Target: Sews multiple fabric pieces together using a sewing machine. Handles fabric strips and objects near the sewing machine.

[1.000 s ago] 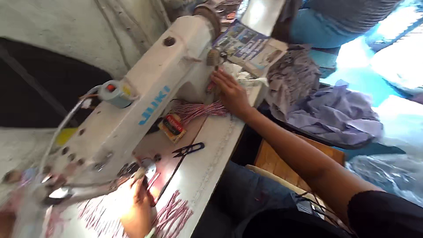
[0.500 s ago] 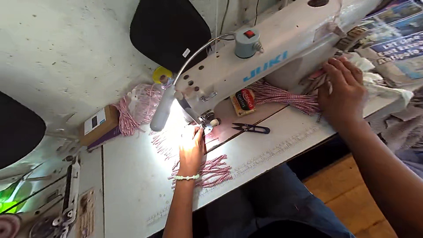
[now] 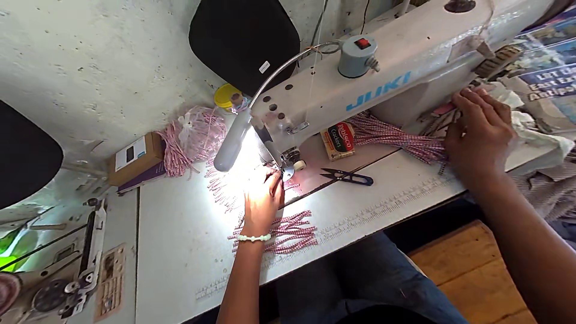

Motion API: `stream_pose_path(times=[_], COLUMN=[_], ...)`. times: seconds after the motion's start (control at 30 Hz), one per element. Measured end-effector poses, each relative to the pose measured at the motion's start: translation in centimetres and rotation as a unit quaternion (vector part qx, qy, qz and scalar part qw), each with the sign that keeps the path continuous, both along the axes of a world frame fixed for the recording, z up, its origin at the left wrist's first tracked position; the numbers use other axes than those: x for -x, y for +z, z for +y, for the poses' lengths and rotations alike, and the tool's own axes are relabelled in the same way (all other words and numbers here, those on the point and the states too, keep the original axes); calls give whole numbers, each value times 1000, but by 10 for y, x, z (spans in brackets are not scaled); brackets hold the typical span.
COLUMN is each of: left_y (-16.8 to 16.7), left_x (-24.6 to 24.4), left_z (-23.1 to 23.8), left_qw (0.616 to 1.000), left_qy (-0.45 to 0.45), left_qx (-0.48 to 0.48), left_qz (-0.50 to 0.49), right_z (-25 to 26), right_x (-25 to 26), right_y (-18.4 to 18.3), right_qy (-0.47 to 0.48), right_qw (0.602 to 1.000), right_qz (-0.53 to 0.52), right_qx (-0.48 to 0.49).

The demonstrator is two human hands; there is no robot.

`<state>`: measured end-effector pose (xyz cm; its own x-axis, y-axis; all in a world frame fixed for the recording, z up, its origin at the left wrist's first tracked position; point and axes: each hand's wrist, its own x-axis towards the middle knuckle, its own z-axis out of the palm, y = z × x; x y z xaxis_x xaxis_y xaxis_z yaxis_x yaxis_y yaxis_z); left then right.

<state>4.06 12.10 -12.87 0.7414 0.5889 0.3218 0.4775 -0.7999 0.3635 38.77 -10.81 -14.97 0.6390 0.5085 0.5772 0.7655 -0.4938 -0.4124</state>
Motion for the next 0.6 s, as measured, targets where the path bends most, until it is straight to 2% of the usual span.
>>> stream_pose_path(times=[0.13,0.33,0.6], left_y=[-4,-12,-14], left_x=[11,3,0], left_z=[-8,5,6], left_qw=[994,998,998], left_qy=[-71,-7,-20], left_qx=[71,-22,-67], left_qz=[-51,-66,0], right_z=[-1,1,2], right_x=[-2,0,1], right_y=[-3,-3,-2], right_qy=[6,8,7], right_qw=[1000,1000,1000], right_qz=[-1,-4,-1], right_qx=[8,1,2])
